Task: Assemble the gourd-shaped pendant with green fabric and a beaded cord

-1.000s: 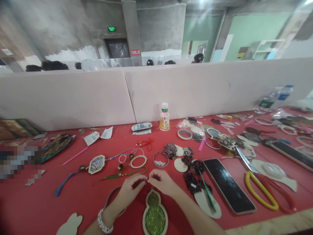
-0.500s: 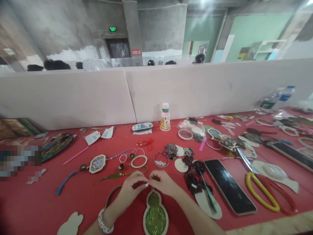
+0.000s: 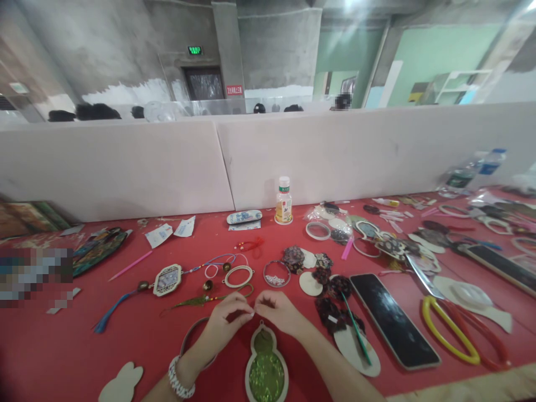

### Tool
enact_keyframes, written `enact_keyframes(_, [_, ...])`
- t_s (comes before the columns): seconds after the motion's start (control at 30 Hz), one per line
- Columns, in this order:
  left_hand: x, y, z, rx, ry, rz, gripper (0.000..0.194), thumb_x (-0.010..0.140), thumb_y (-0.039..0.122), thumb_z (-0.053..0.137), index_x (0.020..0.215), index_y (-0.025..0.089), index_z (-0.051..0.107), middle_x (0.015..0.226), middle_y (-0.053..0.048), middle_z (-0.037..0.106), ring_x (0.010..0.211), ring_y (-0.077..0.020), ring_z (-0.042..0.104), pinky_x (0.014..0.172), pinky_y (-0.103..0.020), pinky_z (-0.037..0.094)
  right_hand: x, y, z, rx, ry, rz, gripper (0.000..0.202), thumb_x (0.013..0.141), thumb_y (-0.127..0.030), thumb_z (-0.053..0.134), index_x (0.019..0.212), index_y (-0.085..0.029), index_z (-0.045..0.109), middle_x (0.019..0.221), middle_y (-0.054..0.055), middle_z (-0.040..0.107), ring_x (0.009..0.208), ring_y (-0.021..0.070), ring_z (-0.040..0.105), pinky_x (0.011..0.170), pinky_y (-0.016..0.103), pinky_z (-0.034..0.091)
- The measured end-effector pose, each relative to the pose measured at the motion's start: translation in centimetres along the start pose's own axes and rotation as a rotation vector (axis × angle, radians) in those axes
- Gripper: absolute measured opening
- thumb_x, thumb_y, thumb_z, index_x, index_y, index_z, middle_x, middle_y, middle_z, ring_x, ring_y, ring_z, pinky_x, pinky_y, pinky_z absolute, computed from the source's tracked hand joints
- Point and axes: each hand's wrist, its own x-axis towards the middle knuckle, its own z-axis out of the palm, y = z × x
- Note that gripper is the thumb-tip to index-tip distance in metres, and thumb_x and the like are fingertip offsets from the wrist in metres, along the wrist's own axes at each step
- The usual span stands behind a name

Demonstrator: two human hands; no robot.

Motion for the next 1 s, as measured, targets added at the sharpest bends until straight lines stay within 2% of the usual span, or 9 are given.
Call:
enact_keyframes(0.2, [0.06, -0.08, 0.16, 0.008, 0.048, -0.005, 0.003, 0.072, 0.017, 0.061, 0.071, 0.016, 0.063, 0.074, -0.002, 0.058, 0.071, -0.0142, 0.055, 0.068, -0.024, 0.043, 0.02, 0.12, 0.07, 0.050, -0.019, -0.004, 0.031, 0.073, -0.044, 0.056, 0.068, -0.014, 0.057, 0.059, -0.004, 0.049, 0.055, 0.0083, 0.043, 0.054, 0.020, 0.034])
enact_keyframes(0.3, [-0.01, -0.12, 0.27, 0.019, 0.080, -0.069, 0.004, 0.071, 0.018, 0.061, 0.073, 0.016, 0.059, 0.070, 0.000, 0.058, 0.066, -0.0132, 0.054, 0.063, -0.022, 0.043, -0.03, 0.07, 0.20, 0.064, -0.017, -0.006, 0.031, 0.074, -0.044, 0.056, 0.067, -0.014, 0.058, 0.058, -0.004, 0.049, 0.055, 0.0084, 0.042, 0.055, 0.021, 0.034])
enact_keyframes(0.4, [-0.06, -0.09, 0.28, 0.039, 0.063, -0.111, 0.006, 0.072, 0.021, 0.060, 0.075, 0.016, 0.059, 0.071, -0.001, 0.061, 0.066, -0.0137, 0.055, 0.063, -0.022, 0.044, -0.08, -0.02, 0.27, 0.070, -0.012, -0.007, 0.030, 0.074, -0.043, 0.056, 0.068, -0.014, 0.059, 0.058, -0.003, 0.049, 0.055, 0.0087, 0.042, 0.055, 0.021, 0.034])
enact_keyframes(0.6, [-0.03, -0.36, 0.24, 0.085, -0.016, -0.107, 0.012, 0.075, 0.025, 0.057, 0.074, 0.016, 0.064, 0.074, -0.003, 0.068, 0.070, -0.0159, 0.060, 0.067, -0.023, 0.046, -0.11, -0.17, 0.21, 0.078, -0.003, 0.000, 0.033, 0.073, -0.046, 0.057, 0.068, -0.013, 0.059, 0.059, -0.003, 0.050, 0.055, 0.0093, 0.043, 0.056, 0.022, 0.034])
enact_keyframes(1.0, [0.06, -0.27, 0.25, 0.099, -0.027, -0.090, 0.014, 0.076, 0.024, 0.055, 0.073, 0.017, 0.065, 0.071, -0.003, 0.068, 0.067, -0.0157, 0.060, 0.064, -0.023, 0.045, 0.02, 0.31, 0.09, 0.071, -0.010, -0.011, 0.031, 0.074, -0.044, 0.056, 0.069, -0.014, 0.060, 0.060, -0.002, 0.052, 0.056, 0.0091, 0.045, 0.056, 0.021, 0.036])
